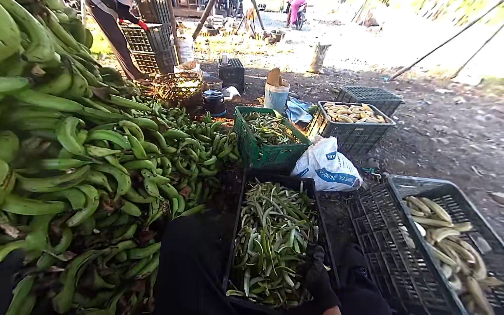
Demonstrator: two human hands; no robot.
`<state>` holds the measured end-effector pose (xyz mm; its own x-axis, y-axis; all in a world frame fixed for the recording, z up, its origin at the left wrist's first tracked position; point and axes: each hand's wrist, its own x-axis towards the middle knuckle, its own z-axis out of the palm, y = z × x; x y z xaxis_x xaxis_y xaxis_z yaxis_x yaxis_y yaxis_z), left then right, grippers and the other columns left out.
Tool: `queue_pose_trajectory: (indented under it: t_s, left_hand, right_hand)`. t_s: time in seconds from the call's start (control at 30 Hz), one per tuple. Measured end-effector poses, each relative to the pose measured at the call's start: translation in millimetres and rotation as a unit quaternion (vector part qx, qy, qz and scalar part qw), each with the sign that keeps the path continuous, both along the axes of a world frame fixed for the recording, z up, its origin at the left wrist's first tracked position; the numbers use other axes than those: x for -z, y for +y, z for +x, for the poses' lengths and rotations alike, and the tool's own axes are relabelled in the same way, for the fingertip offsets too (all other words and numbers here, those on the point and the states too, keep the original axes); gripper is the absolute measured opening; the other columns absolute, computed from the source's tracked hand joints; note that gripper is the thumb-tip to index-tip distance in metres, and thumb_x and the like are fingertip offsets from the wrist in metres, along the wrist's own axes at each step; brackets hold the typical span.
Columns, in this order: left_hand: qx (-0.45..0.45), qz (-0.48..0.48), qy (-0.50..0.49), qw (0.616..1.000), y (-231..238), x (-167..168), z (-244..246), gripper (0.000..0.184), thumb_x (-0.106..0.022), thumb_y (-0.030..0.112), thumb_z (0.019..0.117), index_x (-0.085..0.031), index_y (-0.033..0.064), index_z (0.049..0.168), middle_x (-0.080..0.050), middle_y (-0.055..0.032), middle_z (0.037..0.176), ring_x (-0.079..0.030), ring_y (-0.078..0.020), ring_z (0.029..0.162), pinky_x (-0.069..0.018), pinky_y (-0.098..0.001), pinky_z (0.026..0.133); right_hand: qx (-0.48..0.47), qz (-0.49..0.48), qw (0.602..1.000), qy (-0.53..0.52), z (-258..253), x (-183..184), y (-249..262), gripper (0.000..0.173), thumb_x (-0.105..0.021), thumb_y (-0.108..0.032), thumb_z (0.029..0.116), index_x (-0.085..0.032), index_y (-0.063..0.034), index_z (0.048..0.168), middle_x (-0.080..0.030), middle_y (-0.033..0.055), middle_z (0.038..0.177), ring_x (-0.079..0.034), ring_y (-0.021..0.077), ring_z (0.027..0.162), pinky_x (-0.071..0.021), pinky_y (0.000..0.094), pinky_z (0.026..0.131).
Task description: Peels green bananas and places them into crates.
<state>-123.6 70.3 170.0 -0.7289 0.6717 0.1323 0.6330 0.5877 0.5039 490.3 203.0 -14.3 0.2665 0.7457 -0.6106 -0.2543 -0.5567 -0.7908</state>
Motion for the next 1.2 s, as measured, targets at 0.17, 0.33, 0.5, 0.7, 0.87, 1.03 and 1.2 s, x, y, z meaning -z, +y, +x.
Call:
queue_pose_trajectory:
  t_s: [0.17, 0.33, 0.5, 0.7, 0.87, 1.03, 1.2]
  left_hand:
    - [0.220, 0.405, -0.296, 0.837, 76, -43, 64, 0.044, -0.045, 0.034, 0.1082, -0.042, 0.0139, 0.148, -0.065, 0.0006, 0.110, -0.067, -0.0090, 0.089, -0.0597, -0.0310, 0.081]
    - [0.333, 0.442, -0.319, 0.769, 149, -72, 157, 0.039, -0.044, 0.039, 0.1062, -0.044, 0.0152, 0.137, -0.068, 0.0010, 0.116, -0.068, -0.0160, 0.104, -0.0591, -0.0374, 0.089]
    - [0.412, 0.287, -0.306, 0.809, 223, -30, 245, 0.044, -0.072, 0.021, 0.0921, -0.058, 0.0056, 0.131, -0.063, -0.0082, 0.133, -0.067, -0.0176, 0.109, -0.0586, -0.0393, 0.091]
    - [0.318, 0.133, -0.606, 0.717, 251, 37, 338, 0.050, -0.062, 0.028, 0.1024, -0.045, 0.0026, 0.142, -0.067, -0.0174, 0.109, -0.070, -0.0277, 0.093, -0.0629, -0.0439, 0.076]
    - [0.311, 0.075, -0.511, 0.798, 242, 66, 373, 0.050, -0.066, 0.027, 0.0996, -0.052, -0.0035, 0.136, -0.067, -0.0171, 0.117, -0.068, -0.0184, 0.102, -0.0585, -0.0351, 0.088]
    - [0.371, 0.019, -0.341, 0.863, 231, 63, 393, 0.045, -0.066, 0.026, 0.0999, -0.056, -0.0030, 0.133, -0.067, -0.0197, 0.111, -0.066, -0.0248, 0.100, -0.0521, -0.0430, 0.093]
    - [0.461, 0.068, -0.276, 0.841, 231, 81, 402, 0.045, -0.065, 0.023, 0.0998, -0.056, 0.0018, 0.138, -0.069, -0.0179, 0.115, -0.068, -0.0253, 0.102, -0.0533, -0.0455, 0.094]
  right_hand:
    - [-0.004, -0.019, 1.000, -0.007, -6, 1, 0, 0.080, -0.011, -0.065, 0.1059, -0.059, -0.0052, 0.129, -0.067, 0.0154, 0.090, -0.062, 0.0268, 0.073, -0.0514, 0.0468, 0.066]
    - [0.019, 0.005, 1.000, -0.003, -2, 1, -11, 0.080, -0.011, -0.065, 0.1058, -0.058, -0.0050, 0.130, -0.067, 0.0160, 0.090, -0.063, 0.0276, 0.072, -0.0536, 0.0487, 0.066]
    - [0.044, 0.016, 0.999, -0.009, 0, -1, -16, 0.080, -0.011, -0.065, 0.1060, -0.059, -0.0049, 0.127, -0.067, 0.0136, 0.082, -0.063, 0.0250, 0.066, -0.0539, 0.0446, 0.060]
    - [-0.008, 0.105, 0.993, 0.059, -29, -18, -31, 0.067, -0.020, -0.059, 0.1078, -0.050, -0.0076, 0.139, -0.061, 0.0049, 0.070, -0.061, 0.0191, 0.058, -0.0572, 0.0414, 0.058]
    - [-0.094, 0.168, 0.981, 0.037, -79, -32, -53, 0.066, -0.028, -0.053, 0.1075, -0.041, 0.0014, 0.143, -0.071, 0.0117, 0.094, -0.070, 0.0217, 0.072, -0.0621, 0.0418, 0.069]
    - [-0.112, 0.117, 0.986, -0.026, -117, -62, -49, 0.056, -0.024, -0.040, 0.1121, -0.053, 0.0032, 0.132, -0.060, 0.0043, 0.068, -0.061, 0.0160, 0.053, -0.0569, 0.0350, 0.053]
    - [-0.064, 0.186, 0.980, -0.024, -111, -100, -25, 0.054, -0.026, -0.037, 0.1121, -0.048, 0.0061, 0.136, -0.058, 0.0010, 0.064, -0.058, 0.0128, 0.050, -0.0546, 0.0313, 0.048]
